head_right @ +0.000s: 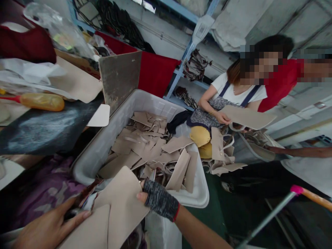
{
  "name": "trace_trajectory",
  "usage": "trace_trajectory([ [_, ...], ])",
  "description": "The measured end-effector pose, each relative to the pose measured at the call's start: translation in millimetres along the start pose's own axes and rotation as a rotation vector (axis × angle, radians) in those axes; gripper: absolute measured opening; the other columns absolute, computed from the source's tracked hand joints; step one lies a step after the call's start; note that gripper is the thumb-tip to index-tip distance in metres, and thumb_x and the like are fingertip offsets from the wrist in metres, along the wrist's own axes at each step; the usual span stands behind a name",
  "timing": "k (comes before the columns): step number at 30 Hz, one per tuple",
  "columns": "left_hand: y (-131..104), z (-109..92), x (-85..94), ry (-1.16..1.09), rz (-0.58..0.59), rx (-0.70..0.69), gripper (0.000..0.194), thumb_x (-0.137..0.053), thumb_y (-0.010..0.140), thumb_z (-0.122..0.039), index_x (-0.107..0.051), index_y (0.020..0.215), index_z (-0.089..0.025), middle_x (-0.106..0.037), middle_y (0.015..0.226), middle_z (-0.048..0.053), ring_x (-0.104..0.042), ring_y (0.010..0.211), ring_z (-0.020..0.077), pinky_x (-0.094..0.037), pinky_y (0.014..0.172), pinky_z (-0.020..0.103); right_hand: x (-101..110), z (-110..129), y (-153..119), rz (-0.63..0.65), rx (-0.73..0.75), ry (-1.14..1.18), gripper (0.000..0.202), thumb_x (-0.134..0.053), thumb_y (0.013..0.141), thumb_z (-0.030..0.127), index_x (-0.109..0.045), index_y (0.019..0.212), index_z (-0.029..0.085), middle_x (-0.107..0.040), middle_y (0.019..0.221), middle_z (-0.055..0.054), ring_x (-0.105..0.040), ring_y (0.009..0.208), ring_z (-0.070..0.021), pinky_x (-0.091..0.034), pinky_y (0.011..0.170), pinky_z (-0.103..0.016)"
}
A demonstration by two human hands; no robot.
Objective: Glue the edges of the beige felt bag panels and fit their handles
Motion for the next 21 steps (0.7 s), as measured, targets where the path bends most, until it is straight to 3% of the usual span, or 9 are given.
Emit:
trace_trajectory([
  [2,2,-9,2.9,-0.002,0.009,-0.016,0.081,-0.027,0.081,-0.07,-0.052,0.136,-0.015,-0.073,0.106,0.019,-0.066,0.103,0.0425,-0.048,0.086,0.051,19,17,-9,-0.18,0.104,-0.167,0.037,-0.06,0.083,0.057,-0.06,0.08,0.02,-0.058,0.076,0.0,-0.053,0.07,-0.0136,-0.046,0.069,-0.028],
  [4,4,-19,5.5,-0.008,0.016,-0.028,0.081,-0.026,0.082,-0.069,-0.052,0.136,-0.015,-0.072,0.109,0.019,-0.065,0.105,0.0427,-0.047,0.087,0.052,30,22,-13,-0.279,0.138,-0.235,0.034,-0.057,0.085,0.054,-0.061,0.08,0.021,-0.058,0.077,-0.001,-0.054,0.072,-0.0151,-0.046,0.071,-0.029],
  [6,6,-26,7.0,-0.03,0.024,-0.045,0.078,-0.026,0.083,-0.066,-0.053,0.136,-0.016,-0.071,0.112,0.018,-0.065,0.107,0.0422,-0.047,0.089,0.052,30,10,-11,-0.25,0.084,-0.174,0.034,-0.059,0.082,0.055,-0.062,0.082,0.021,-0.06,0.079,-0.003,-0.055,0.073,-0.016,-0.047,0.07,-0.03],
  [10,10,-36,8.6,-0.08,0.029,-0.085,0.076,-0.031,0.084,-0.065,-0.053,0.137,-0.016,-0.07,0.116,0.017,-0.065,0.108,0.0413,-0.047,0.089,0.051,15,-36,-12,-0.081,-0.149,0.122,0.046,-0.074,0.066,0.059,-0.063,0.093,0.022,-0.063,0.078,-0.002,-0.057,0.067,-0.0167,-0.049,0.062,-0.03],
  [12,12,-43,8.7,-0.107,0.036,-0.119,0.076,-0.034,0.084,-0.066,-0.052,0.138,-0.016,-0.07,0.117,0.017,-0.065,0.108,0.0407,-0.048,0.089,0.051,13,-45,-15,-0.064,-0.188,0.176,0.052,-0.077,0.063,0.057,-0.063,0.101,0.024,-0.066,0.082,-0.003,-0.06,0.069,-0.0197,-0.051,0.064,-0.034],
  [17,20,-57,9.1,-0.145,0.017,-0.169,0.074,-0.039,0.083,-0.064,-0.054,0.136,-0.015,-0.069,0.12,0.017,-0.065,0.109,0.0387,-0.049,0.091,0.047,21,-23,-13,-0.324,-0.024,-0.061,0.042,-0.069,0.074,0.057,-0.064,0.098,0.023,-0.068,0.1,-0.011,-0.063,0.094,-0.0301,-0.05,0.088,-0.047],
  [19,26,-55,7.5,-0.192,0.008,-0.176,0.076,-0.037,0.083,-0.066,-0.054,0.135,-0.014,-0.069,0.121,0.016,-0.065,0.11,0.0368,-0.049,0.092,0.045,11,-16,-12,-0.379,0.003,-0.036,0.041,-0.066,0.076,0.058,-0.063,0.099,0.025,-0.068,0.104,-0.011,-0.062,0.098,-0.0308,-0.049,0.093,-0.047],
  [21,34,-52,2.0,-0.246,0.029,-0.192,0.078,-0.036,0.082,-0.069,-0.055,0.134,-0.014,-0.066,0.126,0.015,-0.063,0.114,0.034,-0.048,0.095,0.041,-5,-12,-9,-0.343,0.01,0.052,0.044,-0.065,0.077,0.061,-0.061,0.103,0.026,-0.069,0.107,-0.011,-0.063,0.099,-0.0297,-0.049,0.095,-0.046],
])
Point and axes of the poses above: each hand's wrist, its own y-axis towards the middle knuckle, its own x-axis out of the back of the hand, z = x × y, the point moved 10 cm from there along y, towards the middle knuckle
